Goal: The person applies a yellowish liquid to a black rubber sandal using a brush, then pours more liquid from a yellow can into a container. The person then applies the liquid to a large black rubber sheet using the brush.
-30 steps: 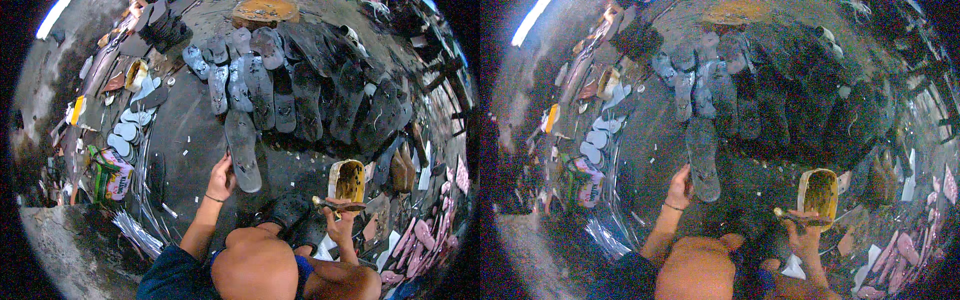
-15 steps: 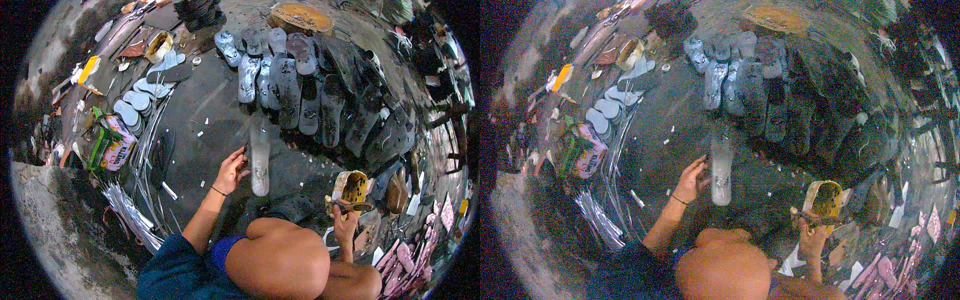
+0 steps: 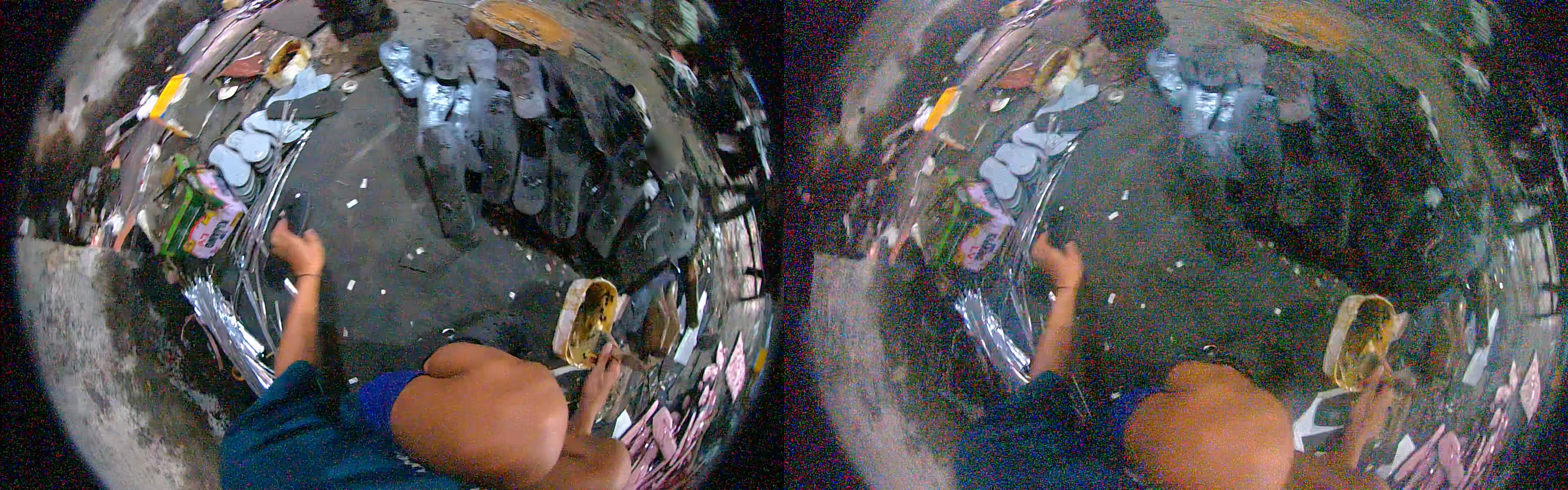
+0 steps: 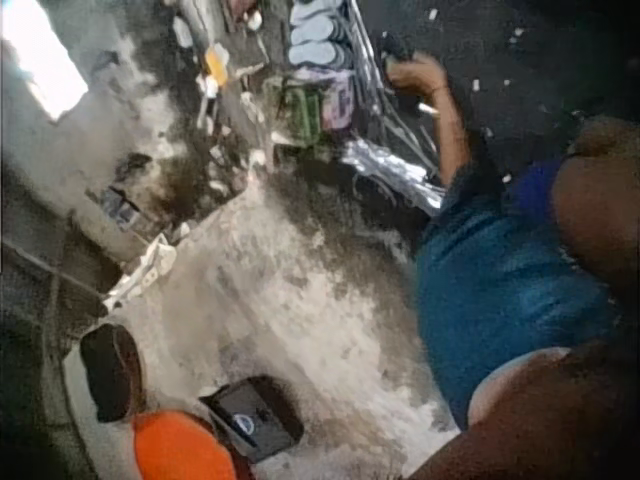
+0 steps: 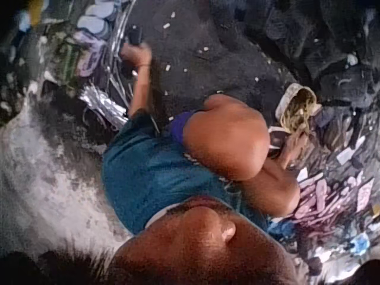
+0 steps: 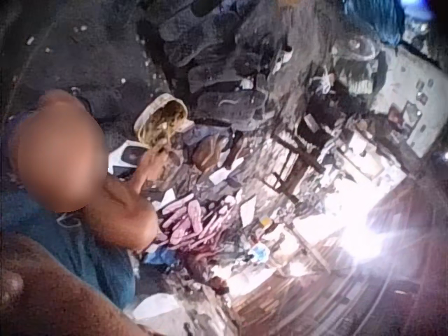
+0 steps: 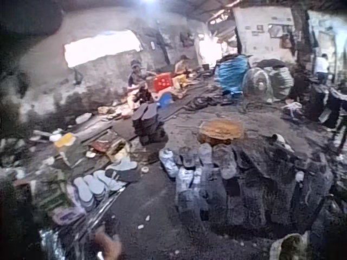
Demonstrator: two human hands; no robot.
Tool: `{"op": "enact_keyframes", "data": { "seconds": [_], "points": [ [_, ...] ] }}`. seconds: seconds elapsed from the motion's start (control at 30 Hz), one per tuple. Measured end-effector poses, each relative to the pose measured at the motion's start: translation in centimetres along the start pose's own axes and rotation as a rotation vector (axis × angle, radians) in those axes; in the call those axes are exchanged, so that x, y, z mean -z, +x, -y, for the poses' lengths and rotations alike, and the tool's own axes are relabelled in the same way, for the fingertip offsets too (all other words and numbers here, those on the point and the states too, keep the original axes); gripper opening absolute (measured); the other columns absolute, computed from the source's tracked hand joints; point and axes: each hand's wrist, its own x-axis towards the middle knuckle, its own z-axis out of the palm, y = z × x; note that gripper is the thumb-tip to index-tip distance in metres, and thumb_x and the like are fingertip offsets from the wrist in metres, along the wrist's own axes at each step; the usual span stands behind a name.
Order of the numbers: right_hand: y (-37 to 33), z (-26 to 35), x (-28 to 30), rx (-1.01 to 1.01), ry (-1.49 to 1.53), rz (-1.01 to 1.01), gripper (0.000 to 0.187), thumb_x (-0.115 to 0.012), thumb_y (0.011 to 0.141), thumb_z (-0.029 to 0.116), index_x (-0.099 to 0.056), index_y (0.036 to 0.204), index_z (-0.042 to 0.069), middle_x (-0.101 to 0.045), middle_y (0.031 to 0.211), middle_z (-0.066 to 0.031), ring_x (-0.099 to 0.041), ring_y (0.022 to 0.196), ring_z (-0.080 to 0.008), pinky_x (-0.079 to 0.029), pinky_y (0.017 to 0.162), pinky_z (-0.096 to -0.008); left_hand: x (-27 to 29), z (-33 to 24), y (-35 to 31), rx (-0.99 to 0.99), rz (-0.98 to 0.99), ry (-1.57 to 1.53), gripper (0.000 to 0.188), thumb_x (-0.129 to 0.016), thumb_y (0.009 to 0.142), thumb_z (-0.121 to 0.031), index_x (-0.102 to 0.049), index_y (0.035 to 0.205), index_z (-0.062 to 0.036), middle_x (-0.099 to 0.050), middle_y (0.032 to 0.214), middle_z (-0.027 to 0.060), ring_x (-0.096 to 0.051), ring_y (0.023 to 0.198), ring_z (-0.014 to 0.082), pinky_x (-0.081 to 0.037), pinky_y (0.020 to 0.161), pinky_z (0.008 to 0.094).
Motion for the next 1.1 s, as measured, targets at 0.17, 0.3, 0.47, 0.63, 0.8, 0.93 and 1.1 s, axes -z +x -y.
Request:
{"op": "enact_keyframes", "data": {
  "seconds": [0.17,0.3,0.47,0.63,0.8,0.93,1.1],
  "points": [
    [6.2,-6.3,-4.3,0.237,-0.218,-0.209,0.034,-0.069,0.088,0.035,-0.072,0.093,0.001,-0.071,0.085,-0.0171,-0.067,0.077,-0.0338,-0.05,0.073,-0.0412,1.9,7.5,2.7,0.238,0.578,-0.373,0.024,-0.061,0.093,-0.018,-0.064,0.109,-0.0008,-0.065,0.089,0.0106,-0.06,0.072,0.0176,-0.049,0.07,0.0276],
    [6.4,-2.7,-3.9,0.268,-0.239,-0.227,0.032,-0.069,0.085,0.034,-0.07,0.098,0.005,-0.066,0.099,-0.0188,-0.061,0.097,-0.0362,-0.047,0.082,-0.0451,10.3,-11.2,3.2,0.161,0.942,-0.662,0.02,-0.057,0.094,-0.006,-0.064,0.112,-0.0004,-0.062,0.092,0.0024,-0.05,0.059,0.0063,-0.044,0.054,0.0209],
    [6.7,-2.5,-3.7,0.243,-0.265,-0.214,0.042,-0.065,0.085,0.04,-0.064,0.086,-0.002,-0.06,0.086,-0.0218,-0.061,0.081,-0.0385,-0.051,0.068,-0.0478,11.8,-20.9,-7.5,-0.136,1.255,-0.776,0.03,-0.064,0.086,-0.005,-0.065,0.116,0.0008,-0.06,0.122,0.013,-0.058,0.099,0.0183,-0.051,0.074,0.0297],
    [1.5,-3.0,1.4,0.087,-0.385,0.268,0.04,-0.06,0.084,0.037,-0.063,0.088,-0.003,-0.067,0.084,-0.0254,-0.068,0.077,-0.0411,-0.056,0.069,-0.0512,3.9,-22.3,-16.9,-0.385,1.394,-0.795,0.048,-0.068,0.085,-0.029,-0.062,0.123,0.0003,-0.04,0.146,0.0288,-0.031,0.139,0.0453,-0.022,0.116,0.049],
    [-1.9,-5.4,2.2,0.142,-0.343,0.329,0.04,-0.059,0.086,0.035,-0.064,0.102,-0.002,-0.069,0.087,-0.0228,-0.069,0.081,-0.0388,-0.055,0.072,-0.0496,2.2,-27.4,-16.7,-0.816,1.299,-0.701,0.07,-0.066,0.085,-0.042,-0.048,0.14,-0.0022,-0.027,0.155,0.0243,-0.018,0.145,0.0425,-0.013,0.116,0.0537],
    [-2.2,-9.5,3.2,0.148,0.172,0.61,0.048,-0.06,0.09,0.048,-0.065,0.112,0.006,-0.07,0.091,-0.0121,-0.067,0.088,-0.0222,-0.052,0.078,-0.0402,3.0,-31.2,-16.9,-0.945,1.31,-0.506,0.079,-0.061,0.086,-0.051,-0.039,0.147,-0.0046,-0.022,0.159,0.018,-0.017,0.145,0.0379,-0.012,0.113,0.0548],
    [3.9,5.0,9.3,0.274,0.882,0.316,0.038,-0.067,0.094,0.027,-0.057,0.123,0.005,-0.065,0.11,-0.0029,-0.058,0.102,-0.0111,-0.048,0.089,-0.0313,-1.7,-33.7,-11.5,0.124,1.745,-1.122,0.055,-0.041,0.101,-0.038,-0.046,0.14,0.0011,-0.058,0.133,0.0137,-0.059,0.113,0.0297,-0.042,0.103,0.0409]
  ]
}}
